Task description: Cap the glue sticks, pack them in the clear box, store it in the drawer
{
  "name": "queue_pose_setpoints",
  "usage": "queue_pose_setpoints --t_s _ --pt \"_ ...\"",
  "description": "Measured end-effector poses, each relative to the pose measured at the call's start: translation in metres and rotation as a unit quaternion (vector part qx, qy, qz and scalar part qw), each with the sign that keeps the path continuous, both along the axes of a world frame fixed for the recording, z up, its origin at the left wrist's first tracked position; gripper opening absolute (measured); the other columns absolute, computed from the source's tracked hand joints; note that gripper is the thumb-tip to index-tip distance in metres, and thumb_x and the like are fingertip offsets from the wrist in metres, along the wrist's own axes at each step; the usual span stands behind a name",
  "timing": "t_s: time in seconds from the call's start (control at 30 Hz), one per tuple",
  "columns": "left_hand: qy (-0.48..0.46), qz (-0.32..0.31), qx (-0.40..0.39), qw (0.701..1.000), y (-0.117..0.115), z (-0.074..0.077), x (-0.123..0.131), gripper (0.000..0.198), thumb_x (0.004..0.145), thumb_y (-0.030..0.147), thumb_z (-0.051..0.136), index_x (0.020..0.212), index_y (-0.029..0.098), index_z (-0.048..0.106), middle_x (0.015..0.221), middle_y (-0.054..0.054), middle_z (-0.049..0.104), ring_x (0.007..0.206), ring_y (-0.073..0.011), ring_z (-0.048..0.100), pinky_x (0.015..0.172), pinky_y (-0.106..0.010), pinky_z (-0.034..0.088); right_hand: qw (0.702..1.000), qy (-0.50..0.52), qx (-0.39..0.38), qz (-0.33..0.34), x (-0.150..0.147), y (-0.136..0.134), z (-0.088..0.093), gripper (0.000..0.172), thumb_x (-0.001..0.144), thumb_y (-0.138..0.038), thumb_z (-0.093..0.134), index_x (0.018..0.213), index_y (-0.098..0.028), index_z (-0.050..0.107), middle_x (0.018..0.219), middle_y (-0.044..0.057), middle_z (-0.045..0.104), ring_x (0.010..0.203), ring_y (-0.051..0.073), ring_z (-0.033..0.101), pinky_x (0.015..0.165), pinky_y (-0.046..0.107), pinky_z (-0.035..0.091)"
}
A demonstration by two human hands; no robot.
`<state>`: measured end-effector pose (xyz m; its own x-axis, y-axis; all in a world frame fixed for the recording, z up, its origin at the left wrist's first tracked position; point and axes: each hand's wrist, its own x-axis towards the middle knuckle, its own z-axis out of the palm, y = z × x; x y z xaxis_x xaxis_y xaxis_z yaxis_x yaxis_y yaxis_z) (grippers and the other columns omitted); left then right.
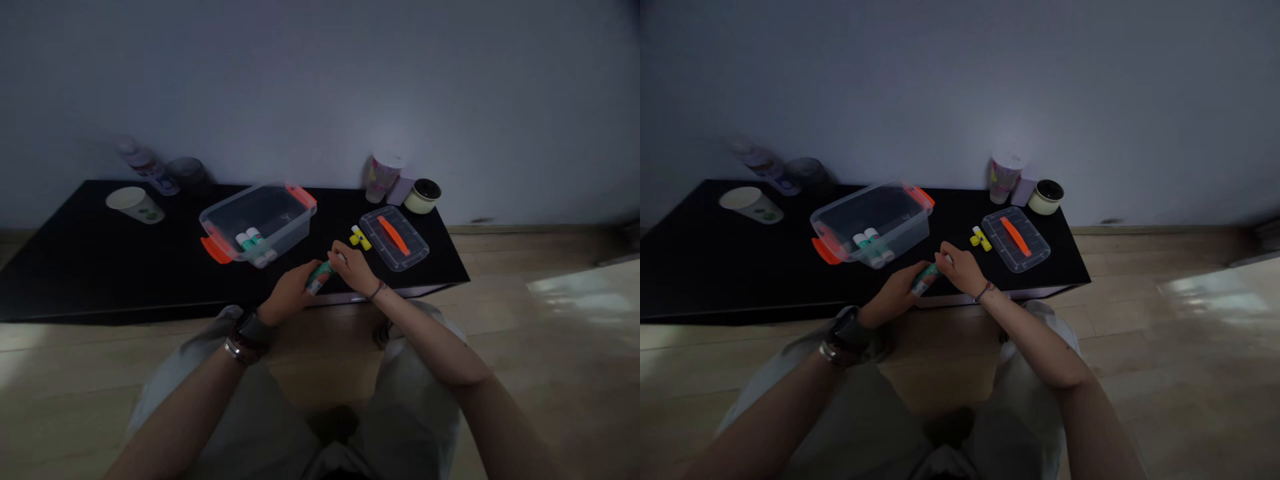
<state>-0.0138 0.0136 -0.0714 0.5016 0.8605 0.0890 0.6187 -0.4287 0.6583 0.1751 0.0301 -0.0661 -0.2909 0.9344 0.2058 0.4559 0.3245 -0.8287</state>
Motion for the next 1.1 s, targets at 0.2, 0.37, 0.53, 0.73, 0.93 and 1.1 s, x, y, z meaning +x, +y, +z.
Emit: queue_pose_setpoints --t_s 0.2,0.37,0.53,0.73,0.93,1.1 --pt "0.121 0.042 0.096 0.987 -0.006 0.004 0.006 0.033 0.1 0.043 0.045 0.116 0.018 0.06 0.112 -0.01 0.07 0.093 -0.0227 0.069 0.071 -0.028 0.048 1.0 0.01 -0.014 -0.018 -0.004 0.002 0.001 0.028 0.096 -0.036 0.042 0.071 -0.023 0.035 0.061 -0.005 0.034 0.057 0.012 0.034 0.059 0.027 0.026" --pt "0.205 0.047 0.128 0.969 -0.012 0.008 0.011 0.034 0.1 0.042 0.046 0.118 0.017 0.06 0.107 -0.011 0.071 0.085 -0.0229 0.069 0.064 -0.029 0.044 0.998 -0.007 -0.041 -0.042 -0.008 0.004 -0.006 0.028 0.094 -0.032 0.041 0.068 -0.023 0.034 0.061 -0.005 0.035 0.058 0.012 0.035 0.059 0.028 0.025" --pt "0.133 0.037 0.079 0.987 -0.006 0.004 0.009 0.032 0.1 0.041 0.045 0.117 0.018 0.06 0.11 -0.011 0.07 0.09 -0.0235 0.068 0.068 -0.029 0.045 0.996 -0.018 -0.068 -0.056 -0.005 0.004 -0.006 0.034 0.096 -0.036 0.042 0.065 -0.023 0.035 0.059 -0.005 0.035 0.057 0.012 0.036 0.057 0.028 0.024" --pt "-0.164 -0.037 -0.155 0.974 0.002 0.006 0.012 0.042 0.1 0.055 0.037 0.099 0.018 0.057 0.073 -0.001 0.06 0.061 -0.0136 0.054 0.059 -0.026 0.044 0.999 -0.009 0.025 -0.026 0.01 -0.002 0.024 0.03 0.096 -0.045 0.049 0.077 -0.022 0.046 0.062 -0.006 0.04 0.056 0.011 0.038 0.057 0.026 0.028" --pt "-0.171 -0.033 -0.145 0.974 0.003 0.013 0.014 0.043 0.098 0.057 0.039 0.101 0.018 0.056 0.073 0.0 0.058 0.061 -0.0132 0.054 0.059 -0.026 0.044 0.997 -0.023 0.073 0.0 0.009 0.004 0.032 0.024 0.093 -0.037 0.05 0.076 -0.023 0.041 0.06 -0.006 0.038 0.054 0.011 0.037 0.056 0.026 0.027" --pt "0.069 0.073 0.077 0.992 -0.001 0.01 0.011 0.039 0.099 0.047 0.042 0.117 0.018 0.061 0.104 -0.011 0.07 0.087 -0.0236 0.067 0.068 -0.031 0.046 0.998 0.021 0.002 -0.054 -0.004 0.006 0.011 0.027 0.095 -0.041 0.045 0.075 -0.024 0.037 0.063 -0.006 0.036 0.058 0.012 0.037 0.059 0.026 0.028"
